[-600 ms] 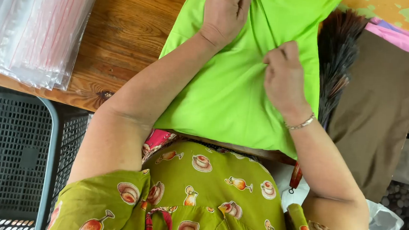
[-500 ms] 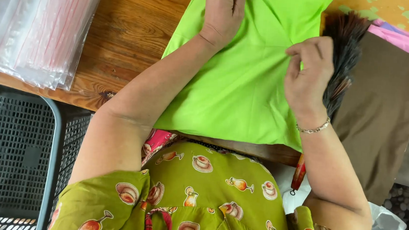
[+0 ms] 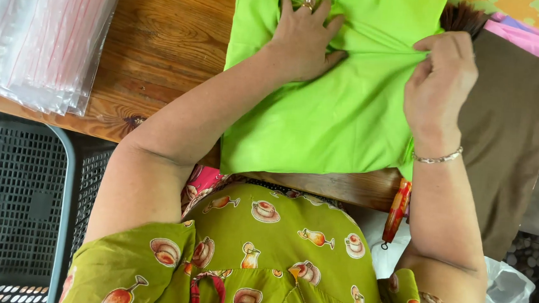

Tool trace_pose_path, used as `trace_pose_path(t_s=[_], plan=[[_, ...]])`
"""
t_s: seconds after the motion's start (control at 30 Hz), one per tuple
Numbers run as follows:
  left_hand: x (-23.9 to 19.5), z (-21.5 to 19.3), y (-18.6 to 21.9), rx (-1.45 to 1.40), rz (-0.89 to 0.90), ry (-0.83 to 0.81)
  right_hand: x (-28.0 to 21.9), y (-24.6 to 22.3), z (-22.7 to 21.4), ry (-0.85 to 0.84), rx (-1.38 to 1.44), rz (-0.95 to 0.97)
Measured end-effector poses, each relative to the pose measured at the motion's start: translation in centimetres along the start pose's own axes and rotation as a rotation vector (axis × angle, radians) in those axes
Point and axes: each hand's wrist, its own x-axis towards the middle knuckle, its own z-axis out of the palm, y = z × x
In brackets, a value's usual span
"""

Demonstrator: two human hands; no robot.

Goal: The person smooths a bright green fabric on their lap with both hands. They then use a feather duster to brush the surface of the fabric repeatedly, alternating between smoothing it by hand and dusting it.

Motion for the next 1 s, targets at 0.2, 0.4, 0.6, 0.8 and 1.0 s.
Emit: trace_pose_path(t_s=[0.2,0.4,0.6,0.8,1.0], plan=[[1.2,1.2,-1.8,0.178,-0.049,0.061,1.3,-6.6,-2.1,-0.923,-0.439,0.56],[1.0,0.8,-2.3,0.028,-0.019,-0.06,-0.7,-3.9,-0.2,-0.817,-0.024,0.411],[-3.9,-2.5,-2.4,-0.419,-0.008,0.093,1.4,0.5,-3.5,-0.072,-0.155,-0.132],[-5.6,-1.7,-0.7,0.131,-0.131,-0.054,4.2,-4.7,-3.5,-0.444,-0.081,0.118],[-5.2,0.0,0.7,0.05,-0.153,0.173,-1.7,-8.3,0.6,-0.649,-0.196,0.081]])
